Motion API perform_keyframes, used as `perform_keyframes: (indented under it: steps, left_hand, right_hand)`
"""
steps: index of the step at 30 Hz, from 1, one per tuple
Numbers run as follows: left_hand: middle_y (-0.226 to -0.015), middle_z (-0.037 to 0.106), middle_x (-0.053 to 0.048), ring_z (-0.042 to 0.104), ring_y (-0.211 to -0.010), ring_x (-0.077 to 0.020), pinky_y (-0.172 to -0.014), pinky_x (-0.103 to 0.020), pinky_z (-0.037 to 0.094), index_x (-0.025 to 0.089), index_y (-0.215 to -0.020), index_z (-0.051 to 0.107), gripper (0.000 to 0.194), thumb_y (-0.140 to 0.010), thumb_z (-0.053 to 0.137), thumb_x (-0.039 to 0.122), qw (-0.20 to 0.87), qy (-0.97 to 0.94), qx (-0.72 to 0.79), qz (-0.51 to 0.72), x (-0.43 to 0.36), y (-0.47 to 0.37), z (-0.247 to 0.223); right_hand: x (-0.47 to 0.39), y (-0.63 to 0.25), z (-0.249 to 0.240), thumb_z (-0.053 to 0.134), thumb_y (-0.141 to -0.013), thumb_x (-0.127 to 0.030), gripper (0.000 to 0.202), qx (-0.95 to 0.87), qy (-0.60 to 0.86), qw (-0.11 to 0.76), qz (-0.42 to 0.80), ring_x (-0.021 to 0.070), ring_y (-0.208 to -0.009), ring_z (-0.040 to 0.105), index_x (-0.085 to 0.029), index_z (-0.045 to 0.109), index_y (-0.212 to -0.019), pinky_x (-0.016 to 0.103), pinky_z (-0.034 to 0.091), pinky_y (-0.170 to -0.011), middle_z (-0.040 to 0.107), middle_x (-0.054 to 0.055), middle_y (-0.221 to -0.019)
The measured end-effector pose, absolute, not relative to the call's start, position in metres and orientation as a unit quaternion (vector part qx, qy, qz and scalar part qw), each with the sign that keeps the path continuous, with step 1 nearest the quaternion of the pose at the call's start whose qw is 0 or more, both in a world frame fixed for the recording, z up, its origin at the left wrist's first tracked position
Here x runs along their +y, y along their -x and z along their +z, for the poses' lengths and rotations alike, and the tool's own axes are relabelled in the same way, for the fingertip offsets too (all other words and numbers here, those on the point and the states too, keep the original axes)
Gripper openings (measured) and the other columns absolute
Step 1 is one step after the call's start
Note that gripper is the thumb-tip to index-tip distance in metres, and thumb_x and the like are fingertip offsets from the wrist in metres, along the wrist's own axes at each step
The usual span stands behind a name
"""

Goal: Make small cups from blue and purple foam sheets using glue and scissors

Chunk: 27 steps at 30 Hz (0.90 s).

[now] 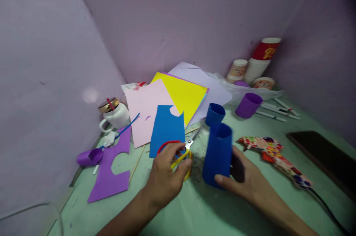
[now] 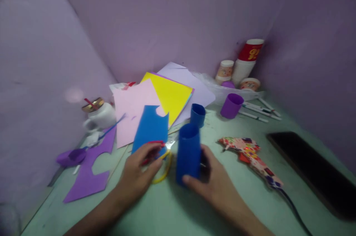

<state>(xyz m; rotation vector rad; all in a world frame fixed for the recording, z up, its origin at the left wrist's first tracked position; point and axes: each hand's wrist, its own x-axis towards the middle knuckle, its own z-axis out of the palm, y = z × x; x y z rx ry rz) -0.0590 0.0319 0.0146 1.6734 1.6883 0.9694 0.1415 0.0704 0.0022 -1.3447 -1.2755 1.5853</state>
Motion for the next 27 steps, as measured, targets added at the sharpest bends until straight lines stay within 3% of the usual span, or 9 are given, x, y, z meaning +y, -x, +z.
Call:
perform_keyframes:
  steps: [3,5,7,10,17,20,24,27]
  left_hand:
    - [-0.118,0.064,-0.010,0.057,-0.111,-0.0263,-0.094,-0.035,0.043,0.022,-0.113,0.062,0.035,-0.084,0.053,0.039,0.121,-0.583,0.760,0.263,0.047,0.082,0.017]
    - [-0.126,0.058,-0.018,0.053,-0.115,-0.0348,-0.094,-0.047,0.041,0.017,-0.123,0.055,0.045,-0.085,0.047,0.040,0.088,-0.520,0.817,0.231,0.059,0.102,0.016]
    - [-0.117,0.063,-0.023,0.057,-0.107,-0.0412,-0.086,-0.054,0.042,0.012,-0.124,0.054,0.052,-0.083,0.047,0.044,0.091,-0.473,0.856,0.190,0.069,0.121,0.014]
    - [-0.108,0.067,-0.018,0.060,-0.102,-0.0407,-0.084,-0.052,0.044,0.015,-0.119,0.058,0.054,-0.080,0.047,0.050,0.108,-0.455,0.870,0.157,0.079,0.135,0.010]
    - [-0.105,0.068,-0.014,0.061,-0.097,-0.0394,-0.077,-0.048,0.046,0.019,-0.124,0.054,0.061,-0.075,0.050,0.055,0.118,-0.460,0.868,0.148,0.082,0.123,0.008]
    - [-0.101,0.069,-0.014,0.062,-0.096,-0.0390,-0.072,-0.045,0.047,0.019,-0.120,0.058,0.056,-0.074,0.052,0.051,0.119,-0.456,0.870,0.147,0.084,0.123,0.003]
    - [-0.093,0.070,-0.010,0.065,-0.087,-0.0305,-0.067,-0.036,0.048,0.020,-0.102,0.065,0.039,-0.076,0.051,0.045,0.137,-0.458,0.863,0.164,0.088,0.130,-0.003]
    - [-0.093,0.069,-0.010,0.065,-0.085,-0.0295,-0.068,-0.037,0.048,0.020,-0.100,0.065,0.037,-0.078,0.049,0.045,0.124,-0.451,0.866,0.177,0.088,0.137,0.000]
  right_hand:
    - [0.080,-0.146,0.003,0.089,-0.041,-0.036,0.077,-0.469,0.552,0.390,0.568,0.0359,-0.096,0.063,-0.021,0.055,-0.109,0.051,0.048,-0.087,0.067,0.015,-0.109]
    - [0.085,-0.150,-0.001,0.088,-0.045,-0.035,0.069,-0.471,0.547,0.431,0.540,0.0335,-0.092,0.064,-0.022,0.057,-0.105,0.048,0.049,-0.084,0.068,0.012,-0.105]
    - [0.089,-0.154,-0.007,0.087,-0.050,-0.033,0.062,-0.467,0.523,0.469,0.538,0.0309,-0.088,0.064,-0.022,0.058,-0.103,0.046,0.051,-0.080,0.069,0.009,-0.099]
    - [0.093,-0.157,-0.013,0.087,-0.051,-0.029,0.057,-0.445,0.493,0.480,0.573,0.0296,-0.085,0.065,-0.020,0.059,-0.101,0.044,0.051,-0.078,0.070,0.007,-0.090]
    - [0.092,-0.149,-0.009,0.082,-0.047,-0.011,0.056,-0.462,0.443,0.472,0.607,0.0312,-0.102,0.063,-0.018,0.065,-0.100,0.045,0.046,-0.092,0.070,0.011,-0.109]
    - [0.090,-0.149,-0.011,0.083,-0.046,-0.012,0.057,-0.450,0.440,0.465,0.623,0.0307,-0.098,0.063,-0.016,0.066,-0.100,0.045,0.046,-0.091,0.070,0.011,-0.105]
    - [0.090,-0.151,-0.013,0.084,-0.046,-0.015,0.056,-0.418,0.429,0.457,0.658,0.0304,-0.095,0.063,-0.017,0.066,-0.099,0.045,0.047,-0.089,0.070,0.009,-0.097]
    - [0.090,-0.151,-0.012,0.085,-0.047,-0.020,0.057,-0.392,0.416,0.458,0.681,0.0285,-0.091,0.063,-0.018,0.064,-0.100,0.043,0.049,-0.082,0.069,0.008,-0.094]
